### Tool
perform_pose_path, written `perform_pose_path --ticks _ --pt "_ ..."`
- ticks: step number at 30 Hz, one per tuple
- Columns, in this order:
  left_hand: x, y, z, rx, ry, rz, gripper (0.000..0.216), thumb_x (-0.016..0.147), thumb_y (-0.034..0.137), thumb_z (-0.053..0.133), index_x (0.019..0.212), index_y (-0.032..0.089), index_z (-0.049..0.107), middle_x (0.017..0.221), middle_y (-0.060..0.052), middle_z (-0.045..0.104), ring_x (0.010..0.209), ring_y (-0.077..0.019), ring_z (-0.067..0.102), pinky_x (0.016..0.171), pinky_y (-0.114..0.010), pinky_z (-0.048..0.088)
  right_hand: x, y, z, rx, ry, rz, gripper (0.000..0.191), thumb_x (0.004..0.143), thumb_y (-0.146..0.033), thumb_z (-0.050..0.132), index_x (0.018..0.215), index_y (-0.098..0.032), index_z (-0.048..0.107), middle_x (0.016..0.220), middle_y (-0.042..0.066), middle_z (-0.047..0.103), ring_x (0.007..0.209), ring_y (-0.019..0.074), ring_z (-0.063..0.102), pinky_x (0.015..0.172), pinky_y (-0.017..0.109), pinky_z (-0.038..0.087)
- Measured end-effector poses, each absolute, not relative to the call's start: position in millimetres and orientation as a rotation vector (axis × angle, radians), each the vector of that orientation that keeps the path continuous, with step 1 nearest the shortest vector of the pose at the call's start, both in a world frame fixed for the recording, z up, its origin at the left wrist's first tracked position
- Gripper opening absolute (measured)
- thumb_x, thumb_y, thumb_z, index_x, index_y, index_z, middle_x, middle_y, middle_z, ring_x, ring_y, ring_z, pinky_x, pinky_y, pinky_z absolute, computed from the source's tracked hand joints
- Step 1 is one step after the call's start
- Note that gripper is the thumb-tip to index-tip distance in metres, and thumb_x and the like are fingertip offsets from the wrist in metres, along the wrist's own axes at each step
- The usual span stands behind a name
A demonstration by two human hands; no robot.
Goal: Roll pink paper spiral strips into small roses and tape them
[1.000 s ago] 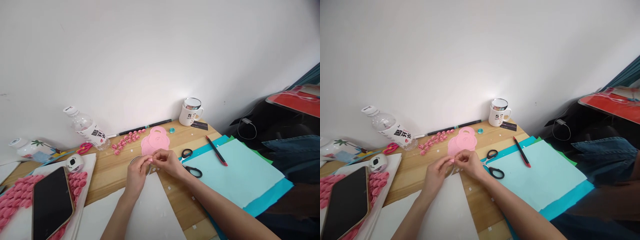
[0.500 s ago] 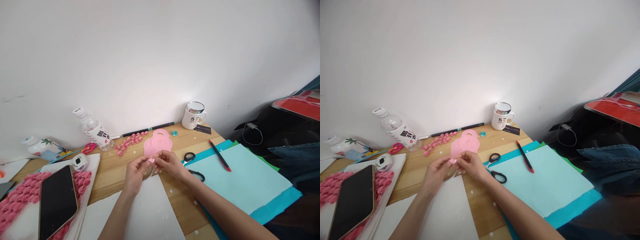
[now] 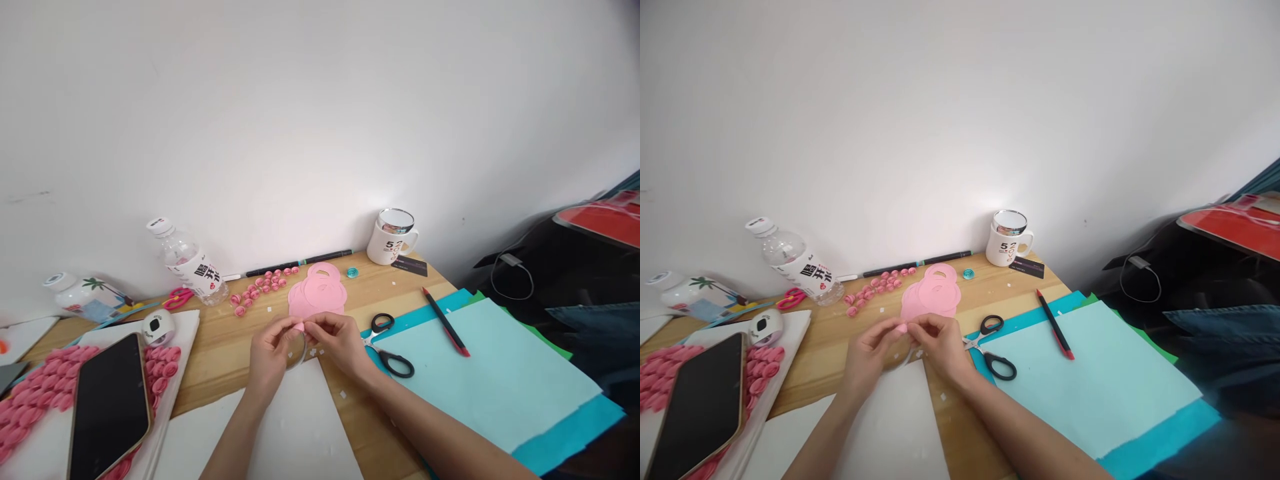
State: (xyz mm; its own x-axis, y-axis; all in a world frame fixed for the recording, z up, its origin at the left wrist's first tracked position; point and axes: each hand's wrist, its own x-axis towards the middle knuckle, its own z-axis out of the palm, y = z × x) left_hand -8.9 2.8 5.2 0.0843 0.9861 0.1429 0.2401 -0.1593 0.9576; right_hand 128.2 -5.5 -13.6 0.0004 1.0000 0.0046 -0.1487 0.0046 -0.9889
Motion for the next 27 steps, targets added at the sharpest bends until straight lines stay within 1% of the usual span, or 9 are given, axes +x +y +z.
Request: perform_pose_path --ticks 4,8,14,17,20,27 --pt "-11.5 4.1 9.0 1.619 1.212 1.099 0.014 0.074 0.027 0.058 0.077 0.018 0.069 0.078 -0.003 0.069 0.075 -0.0168 0.062 0.072 -0.027 0.049 133.7 -3.7 -12.3 -1.01 -1.012 1.444 0.028 0.068 -0.041 0.066 0.072 -0.013 0.067 0.063 0.005 0.066 0.057 0.0146 0.061 0.061 0.03 0.052" --pt "-14.6 5.8 10.1 1.659 1.172 1.045 0.016 0.075 0.028 0.057 0.077 0.018 0.07 0.077 -0.003 0.068 0.074 -0.0162 0.061 0.071 -0.026 0.048 137.0 -3.4 -9.8 -0.98 -0.978 1.504 0.029 0.065 -0.041 0.068 0.071 -0.013 0.067 0.063 0.005 0.066 0.055 0.0129 0.06 0.059 0.029 0.051" --pt "-13.1 4.6 11.5 1.726 1.182 1.07 0.013 0.074 0.025 0.058 0.075 0.019 0.07 0.077 -0.002 0.068 0.072 -0.0154 0.061 0.069 -0.025 0.048 137.8 -3.8 -15.2 -0.974 -1.056 1.455 0.027 0.067 -0.039 0.067 0.069 -0.013 0.067 0.062 0.004 0.065 0.055 0.0129 0.059 0.056 0.027 0.05" --pt "-12.9 4.4 11.3 1.769 1.175 1.075 0.013 0.074 0.022 0.057 0.074 0.02 0.069 0.076 -0.002 0.068 0.072 -0.0148 0.061 0.07 -0.025 0.047 137.2 -4.3 -16.2 -0.981 -1.075 1.443 0.026 0.067 -0.039 0.067 0.069 -0.013 0.066 0.062 0.004 0.065 0.055 0.0128 0.06 0.057 0.027 0.049" --pt "-13.1 4.0 11.4 1.77 1.183 1.068 0.014 0.075 0.023 0.056 0.075 0.02 0.069 0.078 -0.002 0.068 0.073 -0.0155 0.061 0.071 -0.026 0.047 137.1 -4.9 -15.0 -0.983 -1.081 1.444 0.026 0.068 -0.039 0.066 0.072 -0.013 0.066 0.063 0.004 0.066 0.056 0.013 0.06 0.059 0.027 0.05" --pt "-12.8 3.2 12.5 1.761 1.177 1.083 0.014 0.074 0.024 0.057 0.075 0.021 0.07 0.077 -0.002 0.067 0.072 -0.0151 0.06 0.067 -0.025 0.047 137.0 -6.1 -13.2 -0.99 -1.15 1.395 0.025 0.071 -0.039 0.062 0.075 -0.015 0.065 0.064 0.003 0.065 0.058 0.0135 0.06 0.059 0.028 0.051"
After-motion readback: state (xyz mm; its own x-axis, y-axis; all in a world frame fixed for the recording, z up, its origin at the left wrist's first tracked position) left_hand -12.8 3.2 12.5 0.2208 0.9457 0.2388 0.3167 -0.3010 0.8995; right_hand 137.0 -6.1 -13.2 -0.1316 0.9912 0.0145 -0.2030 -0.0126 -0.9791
